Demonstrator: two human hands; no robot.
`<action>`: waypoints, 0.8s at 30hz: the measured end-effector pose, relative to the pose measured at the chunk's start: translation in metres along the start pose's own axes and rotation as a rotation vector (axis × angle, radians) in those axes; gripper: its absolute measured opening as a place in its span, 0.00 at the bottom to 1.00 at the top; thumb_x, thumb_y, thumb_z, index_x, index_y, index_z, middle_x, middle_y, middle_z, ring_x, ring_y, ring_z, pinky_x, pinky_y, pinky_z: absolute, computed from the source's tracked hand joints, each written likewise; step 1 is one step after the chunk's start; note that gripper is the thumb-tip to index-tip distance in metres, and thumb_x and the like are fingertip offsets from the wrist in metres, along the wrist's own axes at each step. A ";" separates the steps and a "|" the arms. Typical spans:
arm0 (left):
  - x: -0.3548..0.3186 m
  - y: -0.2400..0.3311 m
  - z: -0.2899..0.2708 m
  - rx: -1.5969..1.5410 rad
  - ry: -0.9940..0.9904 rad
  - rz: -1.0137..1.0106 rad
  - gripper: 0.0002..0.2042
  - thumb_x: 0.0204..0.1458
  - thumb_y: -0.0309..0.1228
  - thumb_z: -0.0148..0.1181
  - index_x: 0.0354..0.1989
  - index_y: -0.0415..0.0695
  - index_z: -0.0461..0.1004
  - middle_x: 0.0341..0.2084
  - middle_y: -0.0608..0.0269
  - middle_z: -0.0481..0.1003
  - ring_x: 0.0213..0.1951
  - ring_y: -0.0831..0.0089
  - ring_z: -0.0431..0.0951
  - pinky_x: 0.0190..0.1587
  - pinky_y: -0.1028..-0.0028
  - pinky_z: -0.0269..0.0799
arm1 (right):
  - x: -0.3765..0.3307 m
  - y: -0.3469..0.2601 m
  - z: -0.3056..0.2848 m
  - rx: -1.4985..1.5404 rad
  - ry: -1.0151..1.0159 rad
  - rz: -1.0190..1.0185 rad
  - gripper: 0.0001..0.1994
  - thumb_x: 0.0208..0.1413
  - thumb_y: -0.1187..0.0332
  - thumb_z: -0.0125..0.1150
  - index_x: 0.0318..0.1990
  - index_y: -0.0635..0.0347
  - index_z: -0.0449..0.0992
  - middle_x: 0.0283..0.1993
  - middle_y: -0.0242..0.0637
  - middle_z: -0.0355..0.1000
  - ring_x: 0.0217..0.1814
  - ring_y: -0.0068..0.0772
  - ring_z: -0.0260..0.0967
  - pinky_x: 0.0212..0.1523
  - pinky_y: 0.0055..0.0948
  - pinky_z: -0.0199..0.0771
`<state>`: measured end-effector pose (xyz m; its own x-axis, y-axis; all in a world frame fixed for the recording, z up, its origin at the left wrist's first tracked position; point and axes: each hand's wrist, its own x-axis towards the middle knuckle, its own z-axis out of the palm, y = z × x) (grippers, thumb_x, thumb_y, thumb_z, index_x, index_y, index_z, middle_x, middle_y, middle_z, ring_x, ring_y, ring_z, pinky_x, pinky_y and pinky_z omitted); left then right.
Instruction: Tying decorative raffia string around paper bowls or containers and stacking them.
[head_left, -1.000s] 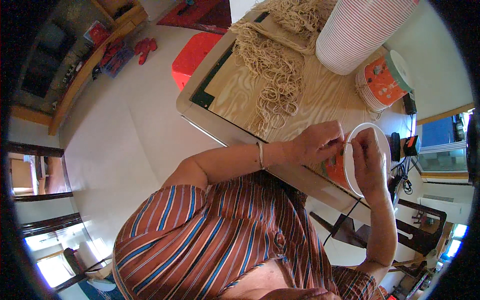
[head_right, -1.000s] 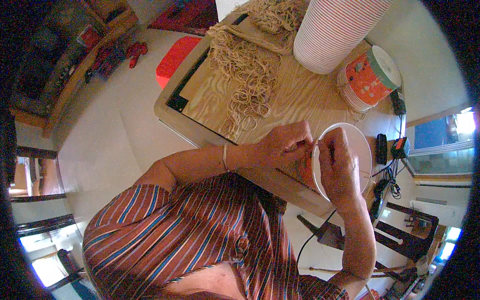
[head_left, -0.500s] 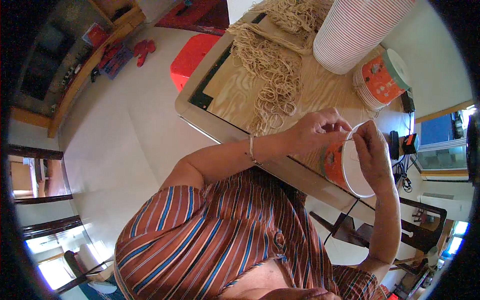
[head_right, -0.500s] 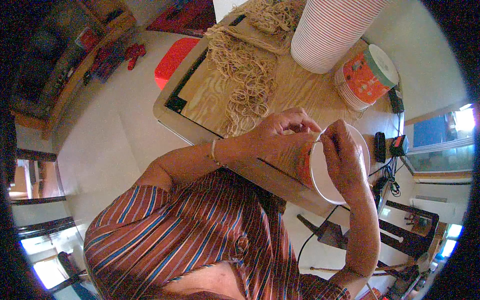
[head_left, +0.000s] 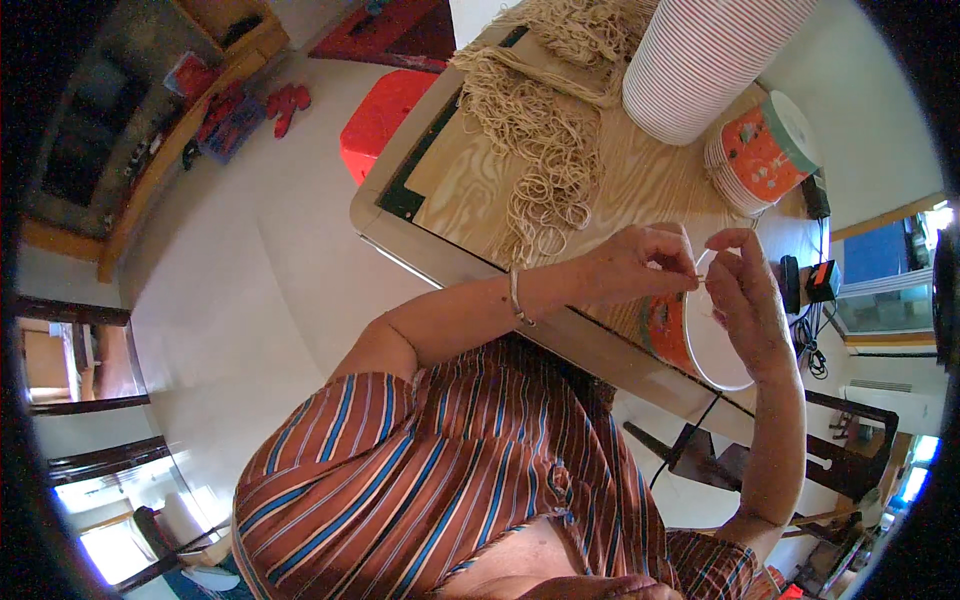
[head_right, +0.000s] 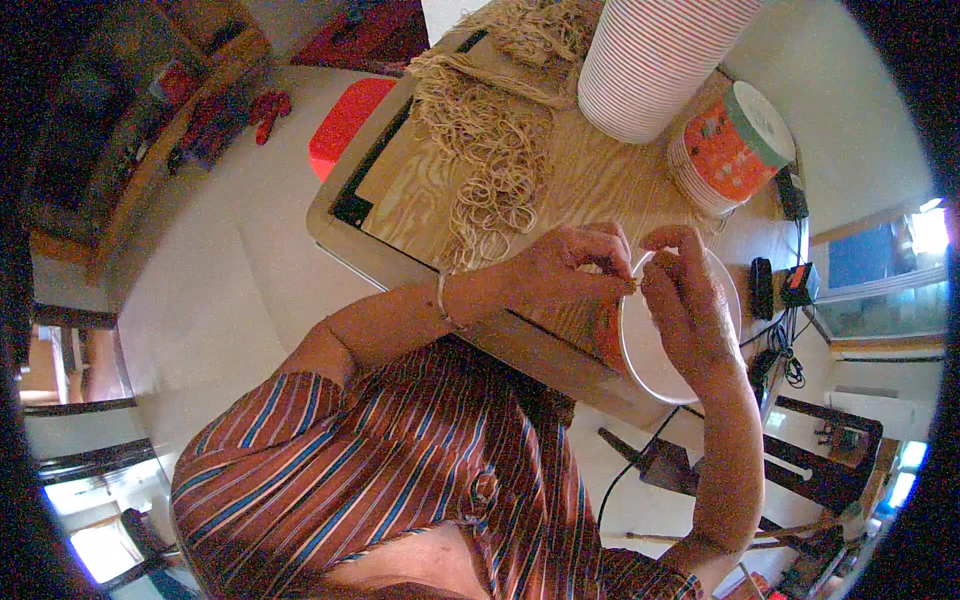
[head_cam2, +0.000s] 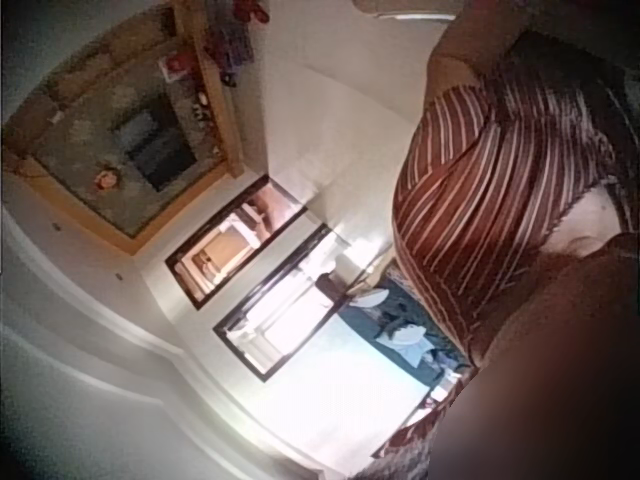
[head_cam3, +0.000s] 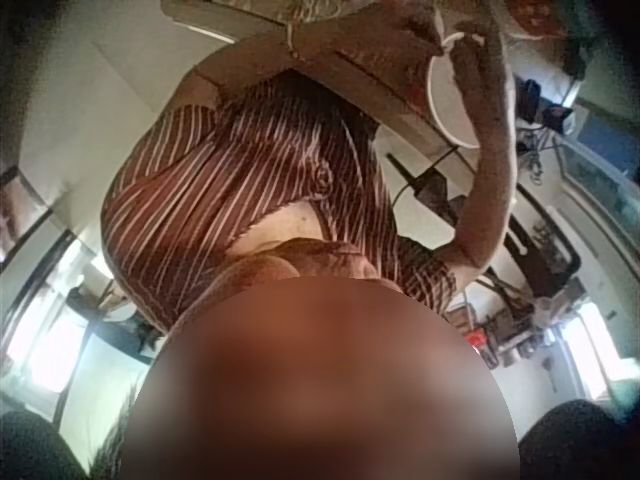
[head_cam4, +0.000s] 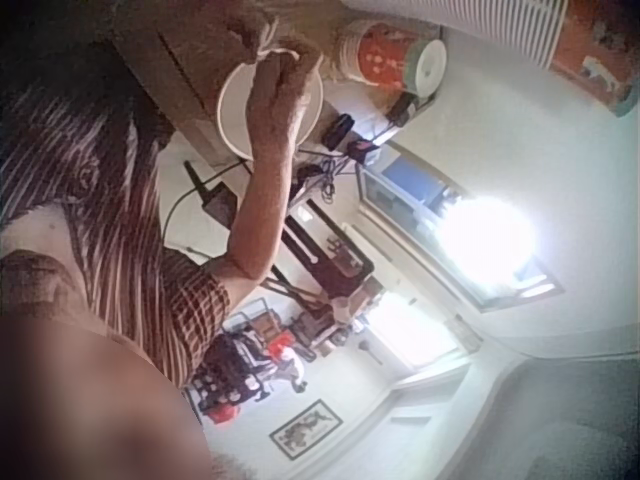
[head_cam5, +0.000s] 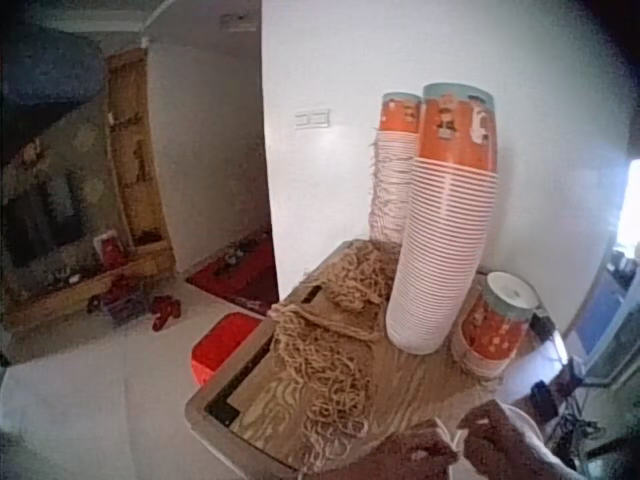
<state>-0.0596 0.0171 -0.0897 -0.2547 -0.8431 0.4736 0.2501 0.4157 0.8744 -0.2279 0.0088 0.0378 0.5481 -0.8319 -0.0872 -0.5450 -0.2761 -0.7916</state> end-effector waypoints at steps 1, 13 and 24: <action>0.000 -0.002 -0.001 0.000 -0.001 -0.001 0.04 0.49 0.28 0.64 0.31 0.42 0.77 0.29 0.66 0.70 0.37 0.77 0.73 0.40 0.76 0.70 | -0.001 0.002 0.002 0.023 0.009 -0.024 0.07 0.59 0.75 0.48 0.45 0.57 0.65 0.24 0.29 0.63 0.23 0.15 0.57 0.23 0.21 0.60; 0.002 -0.007 -0.007 0.033 -0.092 0.129 0.03 0.50 0.25 0.64 0.31 0.42 0.76 0.30 0.66 0.72 0.39 0.76 0.72 0.43 0.76 0.67 | -0.008 -0.004 0.007 0.147 0.324 -0.167 0.08 0.59 0.79 0.45 0.44 0.57 0.65 0.23 0.24 0.59 0.24 0.11 0.52 0.23 0.16 0.52; -0.020 -0.002 0.008 -0.525 0.085 -0.290 0.05 0.56 0.28 0.54 0.37 0.40 0.73 0.34 0.64 0.74 0.38 0.77 0.73 0.44 0.72 0.70 | -0.007 -0.008 0.005 0.004 0.237 -0.112 0.09 0.57 0.80 0.46 0.42 0.58 0.67 0.26 0.25 0.62 0.24 0.10 0.52 0.23 0.17 0.52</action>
<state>-0.0624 0.0354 -0.1004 -0.3111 -0.9303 0.1945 0.6146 -0.0409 0.7878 -0.2246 0.0195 0.0419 0.4406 -0.8859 0.1447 -0.4870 -0.3713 -0.7906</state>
